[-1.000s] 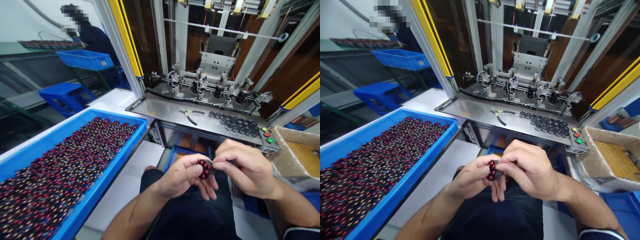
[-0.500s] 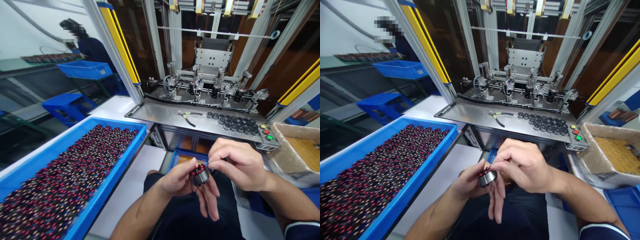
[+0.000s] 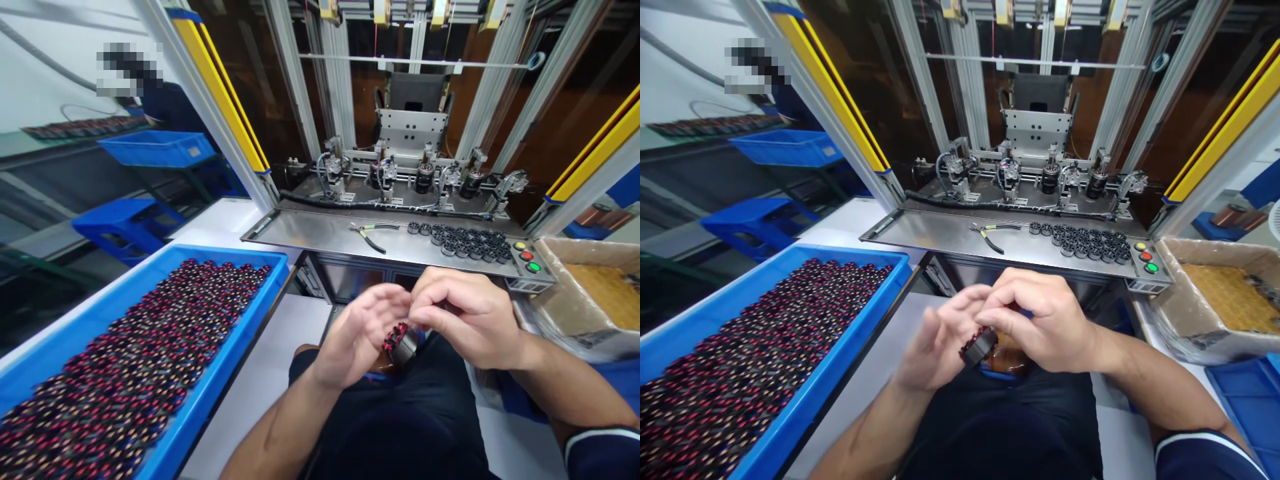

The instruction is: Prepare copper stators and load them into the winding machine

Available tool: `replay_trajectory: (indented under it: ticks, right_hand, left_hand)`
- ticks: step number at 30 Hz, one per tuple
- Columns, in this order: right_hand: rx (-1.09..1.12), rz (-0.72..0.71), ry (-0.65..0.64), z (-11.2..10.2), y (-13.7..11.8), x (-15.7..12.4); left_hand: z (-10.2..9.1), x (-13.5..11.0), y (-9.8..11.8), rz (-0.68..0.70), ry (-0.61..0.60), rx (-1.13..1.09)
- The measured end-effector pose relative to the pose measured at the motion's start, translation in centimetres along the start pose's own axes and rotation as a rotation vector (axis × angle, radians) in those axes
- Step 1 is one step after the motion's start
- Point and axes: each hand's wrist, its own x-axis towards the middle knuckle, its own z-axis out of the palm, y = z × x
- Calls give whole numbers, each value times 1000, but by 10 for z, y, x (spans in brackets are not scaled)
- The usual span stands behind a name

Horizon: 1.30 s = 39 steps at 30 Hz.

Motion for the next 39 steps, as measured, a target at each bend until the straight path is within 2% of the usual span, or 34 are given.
replay_trajectory:
  ticks: [2, 3, 4, 5, 8, 10, 13, 15, 20, 24, 27, 29, 33, 36, 39]
  right_hand:
    - [34, -24, -27, -1, 0, -1]
    - [43, -33, -34, -1, 0, -1]
    - [44, -43, -33, -2, 0, -1]
    - [36, -52, -26, -3, 0, -1]
    - [-34, -49, 14, -3, -2, -1]
    - [-81, -28, 45, -2, -2, -2]
    - [-102, 16, 100, 1, -2, -2]
    - [-98, 35, 126, 3, -1, -2]
    - [-70, 25, 145, 5, 1, -4]
    - [-32, 61, 239, 8, -1, -7]
    - [49, 200, 349, 18, -6, -15]
    - [218, 368, 369, 28, -8, -24]
    - [716, 707, 268, 54, -3, -40]
    - [922, 808, 254, 69, 5, -45]
    - [1057, 825, 258, 74, 9, -44]
  left_hand:
    - [-5, 2, -3, -283, -179, -41]
    - [-7, 3, -4, -369, -252, -63]
    - [-8, 2, -5, -396, -284, -73]
    - [-8, 1, -5, -376, -273, -70]
    - [-3, -4, -4, -206, -127, 10]
    - [2, -6, -3, -61, -45, 70]
    - [5, -7, -3, 231, 82, 155]
    - [5, -7, -4, 329, 125, 205]
    - [0, -8, -9, 180, 35, 253]
    - [-2, -5, -11, 299, 104, 307]
    - [-6, 0, -11, 373, 154, 346]
    - [-9, 3, -9, 399, 173, 354]
    - [-11, 6, -4, 392, 164, 362]
    - [-10, 7, 0, 393, 155, 385]
    - [-12, 6, 3, 393, 150, 407]
